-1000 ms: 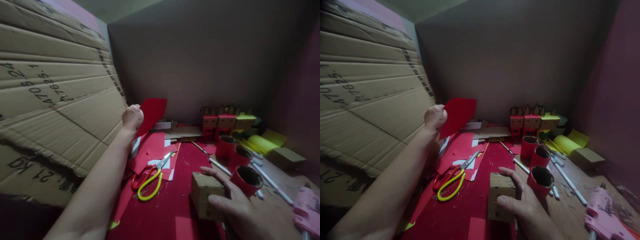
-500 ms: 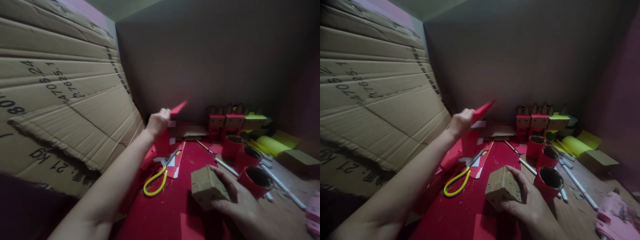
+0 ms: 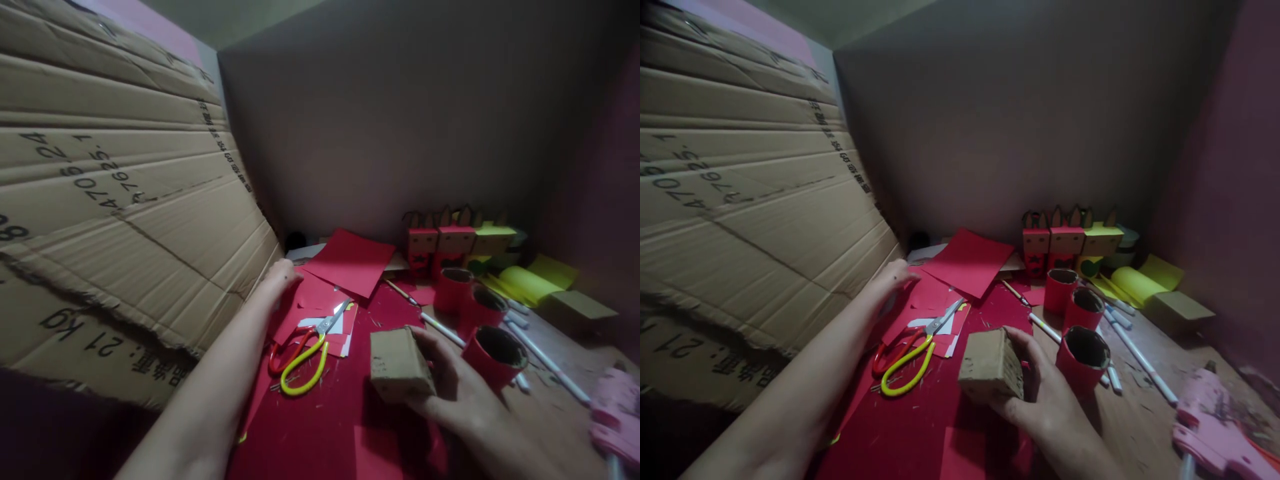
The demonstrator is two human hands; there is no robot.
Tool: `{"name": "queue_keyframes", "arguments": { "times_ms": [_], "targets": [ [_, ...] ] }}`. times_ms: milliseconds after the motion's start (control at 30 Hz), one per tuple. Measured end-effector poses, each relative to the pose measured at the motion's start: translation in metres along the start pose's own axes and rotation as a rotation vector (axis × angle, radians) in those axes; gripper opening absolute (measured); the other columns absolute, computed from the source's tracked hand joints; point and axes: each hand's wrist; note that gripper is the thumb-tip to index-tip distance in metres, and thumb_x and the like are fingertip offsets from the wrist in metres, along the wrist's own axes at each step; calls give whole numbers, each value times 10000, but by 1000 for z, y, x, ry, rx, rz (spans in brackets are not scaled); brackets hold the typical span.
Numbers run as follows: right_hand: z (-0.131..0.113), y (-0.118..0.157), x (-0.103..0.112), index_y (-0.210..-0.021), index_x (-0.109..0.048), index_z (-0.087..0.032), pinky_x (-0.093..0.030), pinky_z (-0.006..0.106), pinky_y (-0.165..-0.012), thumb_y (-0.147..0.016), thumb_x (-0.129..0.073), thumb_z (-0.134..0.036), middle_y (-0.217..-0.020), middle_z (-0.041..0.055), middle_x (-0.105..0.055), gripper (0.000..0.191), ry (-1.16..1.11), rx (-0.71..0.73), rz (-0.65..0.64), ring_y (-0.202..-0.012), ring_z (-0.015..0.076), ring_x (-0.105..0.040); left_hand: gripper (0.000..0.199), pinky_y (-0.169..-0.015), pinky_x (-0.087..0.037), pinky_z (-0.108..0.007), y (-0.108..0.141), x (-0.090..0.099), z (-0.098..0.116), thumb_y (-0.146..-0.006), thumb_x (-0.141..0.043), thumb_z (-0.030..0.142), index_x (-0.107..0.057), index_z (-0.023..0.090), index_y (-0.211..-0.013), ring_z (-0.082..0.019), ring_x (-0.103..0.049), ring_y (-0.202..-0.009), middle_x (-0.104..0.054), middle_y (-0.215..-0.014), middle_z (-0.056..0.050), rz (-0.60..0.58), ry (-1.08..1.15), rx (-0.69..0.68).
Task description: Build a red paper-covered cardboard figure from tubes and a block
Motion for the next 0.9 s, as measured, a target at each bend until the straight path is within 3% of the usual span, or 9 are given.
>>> {"name": "queue_keyframes", "arguments": {
  "times_ms": [100,200,333,500,633,700,733,800,900],
  "targets": [
    [13,-2,4,-1260,-420,-278,-499,366,-828,-555,-758,-122,-1208,95,-545,796,66,67,-41,-1034,281,-592,308,-801,-519,-398,3,-8,-2,-887,-563,315,-544,163,-1155,-212,-600,-969,-579,-1150,-82,-17,31,107],
    [19,-1,4,-1345,-314,-313,-510,337,-790,-589,-716,-134,-1221,80,-524,875,86,102,-80,-986,245,-616,314,-794,-520,-387,10,0,-1,-877,-581,310,-547,157,-1148,-214,-602,-969,-583,-1137,-83,70,53,165],
    [12,3,3,-1315,-327,-316,-480,339,-862,-652,-680,-153,-1249,68,-503,769,158,46,-138,-1061,236,-586,280,-813,-508,-410,23,33,2,-899,-540,315,-558,156,-1128,-216,-602,-970,-597,-1120,-83,337,45,195],
    [0,3,1,-1262,-344,-255,-477,381,-870,-612,-683,-202,-1211,108,-525,735,243,66,-83,-1061,276,-575,306,-775,-462,-436,50,80,14,-915,-375,225,-555,104,-1131,-346,-614,-972,-646,-1017,-205,697,47,182],
    [5,0,1,-1219,-364,-253,-500,386,-827,-586,-682,-191,-1137,100,-560,711,222,98,-68,-1014,279,-594,253,-707,-466,-346,77,93,30,-884,-431,279,-585,134,-1021,-259,-656,-784,-679,-765,-106,883,225,43],
    [11,-2,2,-1211,-372,-265,-511,382,-811,-565,-692,-162,-1126,89,-568,728,188,132,-73,-1004,277,-601,176,-550,-442,-256,91,90,38,-846,-499,305,-593,157,-827,-162,-597,-515,-591,-505,-9,813,576,-139],
    [13,-3,2,-1211,-379,-268,-511,380,-819,-553,-692,-142,-1139,86,-566,739,177,152,-73,-1016,276,-599,173,-455,-395,-225,97,86,41,-831,-520,315,-570,168,-756,-124,-514,-392,-525,-418,29,701,785,-220],
    [16,-4,3,-1229,-383,-270,-503,380,-854,-538,-686,-105,-1192,87,-550,772,166,174,-69,-1063,278,-581,182,-326,-265,-192,109,75,46,-804,-554,333,-535,182,-703,-78,-352,-265,-433,-340,74,385,1144,-317],
    [11,-2,2,-1239,-402,-255,-492,392,-891,-533,-690,-100,-1238,95,-543,778,148,179,-81,-1114,291,-557,185,-284,-180,-163,124,58,51,-743,-640,328,-542,175,-706,-45,-313,-257,-423,-372,86,-33,1422,-326]
  ]
}}
Point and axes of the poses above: each hand's wrist, its own y-axis away from the middle knuckle, its own x-axis out of the back of the hand, z = x × y
